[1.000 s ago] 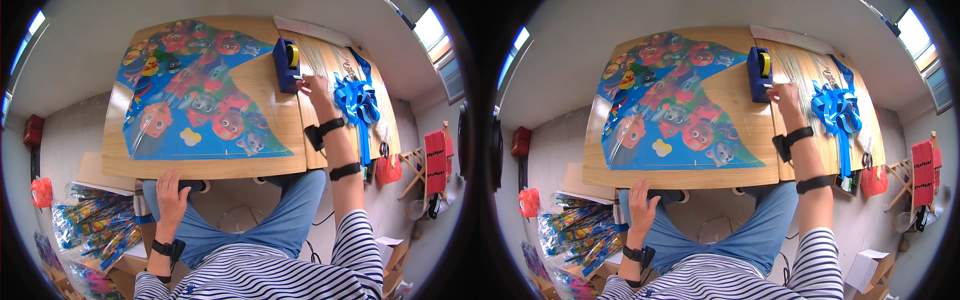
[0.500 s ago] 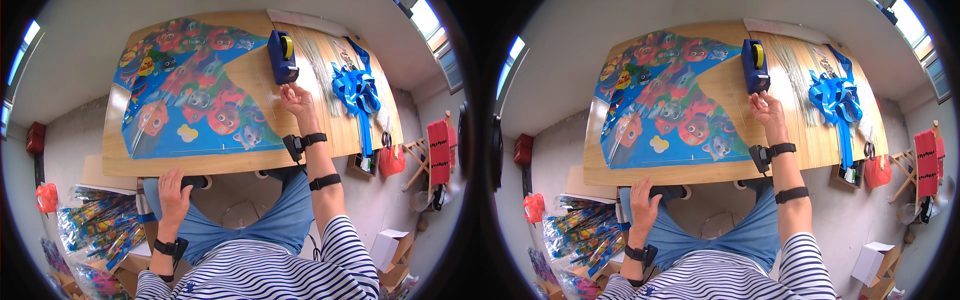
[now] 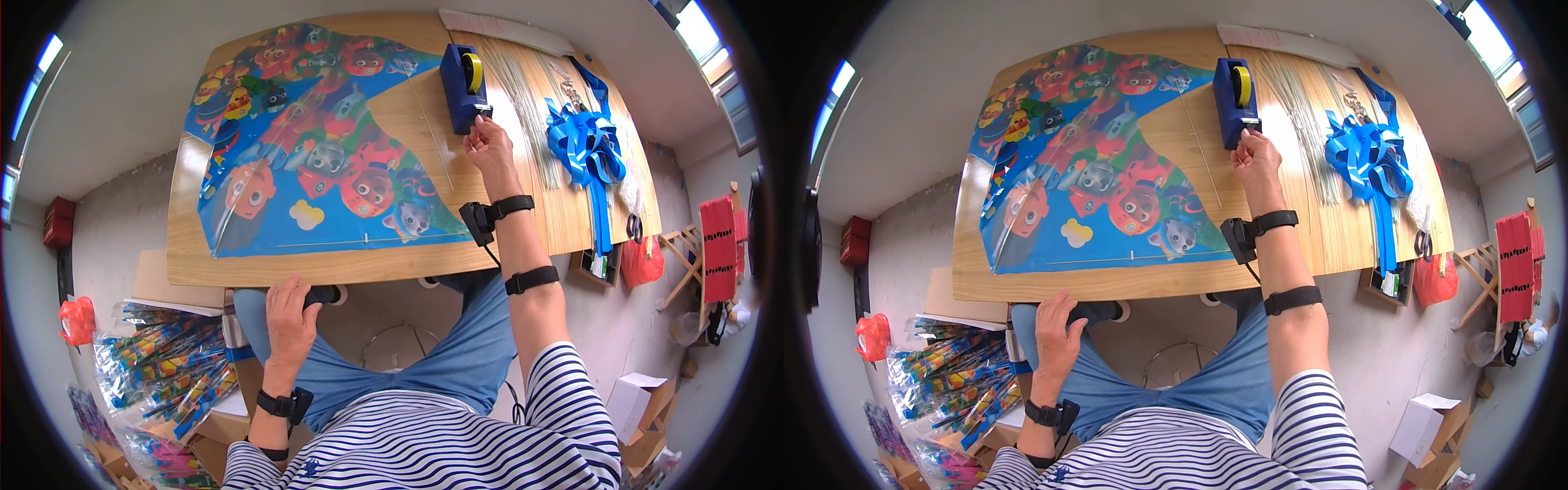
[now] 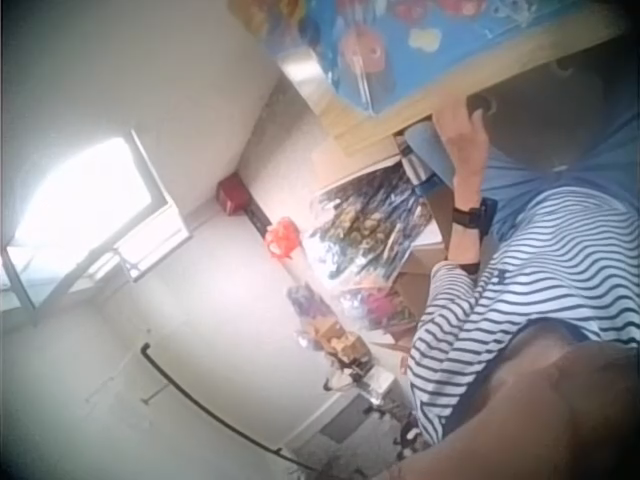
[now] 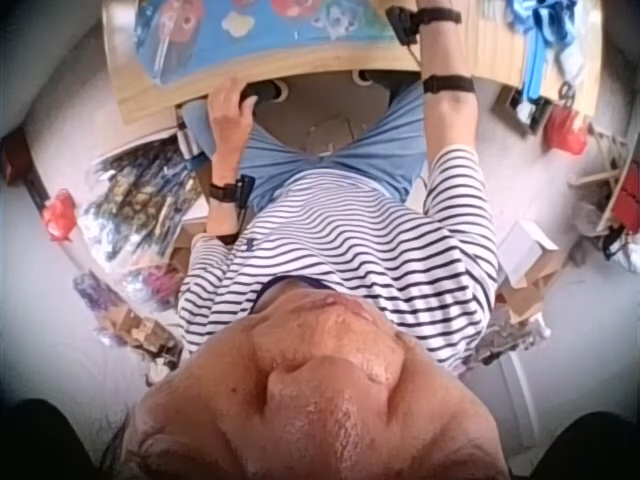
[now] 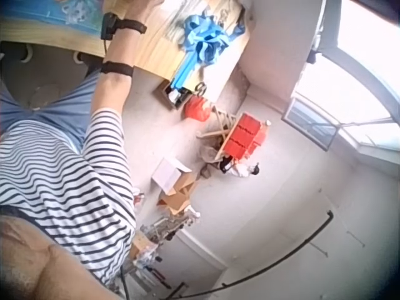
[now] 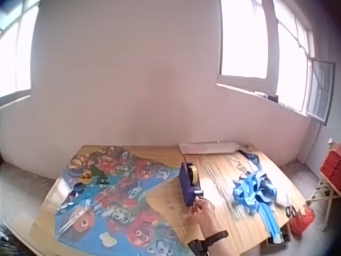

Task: Assembling a plastic kite by attaching support sticks and reinforcing them with tape.

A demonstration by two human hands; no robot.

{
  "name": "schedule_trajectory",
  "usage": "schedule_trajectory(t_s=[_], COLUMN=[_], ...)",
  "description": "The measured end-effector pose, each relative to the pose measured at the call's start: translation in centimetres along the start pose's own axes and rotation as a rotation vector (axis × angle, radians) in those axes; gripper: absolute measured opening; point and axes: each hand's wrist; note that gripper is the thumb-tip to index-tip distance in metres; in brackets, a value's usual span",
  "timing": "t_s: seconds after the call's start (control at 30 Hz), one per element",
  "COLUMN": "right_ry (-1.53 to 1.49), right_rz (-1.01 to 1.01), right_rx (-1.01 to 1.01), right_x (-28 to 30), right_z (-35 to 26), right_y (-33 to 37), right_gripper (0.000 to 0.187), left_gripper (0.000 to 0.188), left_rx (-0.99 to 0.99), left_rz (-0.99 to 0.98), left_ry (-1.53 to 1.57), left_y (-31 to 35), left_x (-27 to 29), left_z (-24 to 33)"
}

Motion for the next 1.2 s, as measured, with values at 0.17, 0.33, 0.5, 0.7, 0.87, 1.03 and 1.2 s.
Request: schedule_trajectory(t_s=[0.17,0.33,0.5,0.7,0.87,1.03,1.2], right_ry=[0.146,-0.122,-0.166,-0.117,0.244,0.841,1.318], right_rz=[0.031,0.026,0.046,0.112,0.168,0.187,-1.081], right_rx=[0.0,-0.104,-0.128,-0.058,0.214,0.39,0.191], right_x=[0.6,1.5,1.2,1.3,1.9,2.7,-1.2], right_z=[-0.9,-0.5,-0.1,-0.2,-0.5,0.2,1.7], right_y=[-0.4,-1.1,-1.5,-1.8,-3.7,-0.5,7.6], right_gripper=[0.01,0.008,0.013,0.013,0.004,0.012,0.011], left_gripper=[0.035,0.033,0.034,0.034,0.035,0.034,0.035], left_rx=[0.0,0.002,-0.012,-0.025,-0.06,-0.068,-0.114], left_rz=[-0.008,-0.024,-0.007,0.01,0.031,0.045,-0.028], left_ry=[0.02,0.029,0.01,-0.007,0.021,0.11,0.181], left_y=[-0.1,-0.1,-0.2,-0.2,-0.6,-0.9,-2.1], left_x=[0.0,0.0,0.1,0.1,-0.4,-1.0,-2.6], left_z=[0.2,0.7,0.8,0.8,1.2,2.1,4.1])
Point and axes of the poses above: each hand's wrist, its own y-axis away from the middle knuckle, its own x-axis out of the back of the hand, z = x × y, and after that the axes turned 9 degrees about -y, right-handed
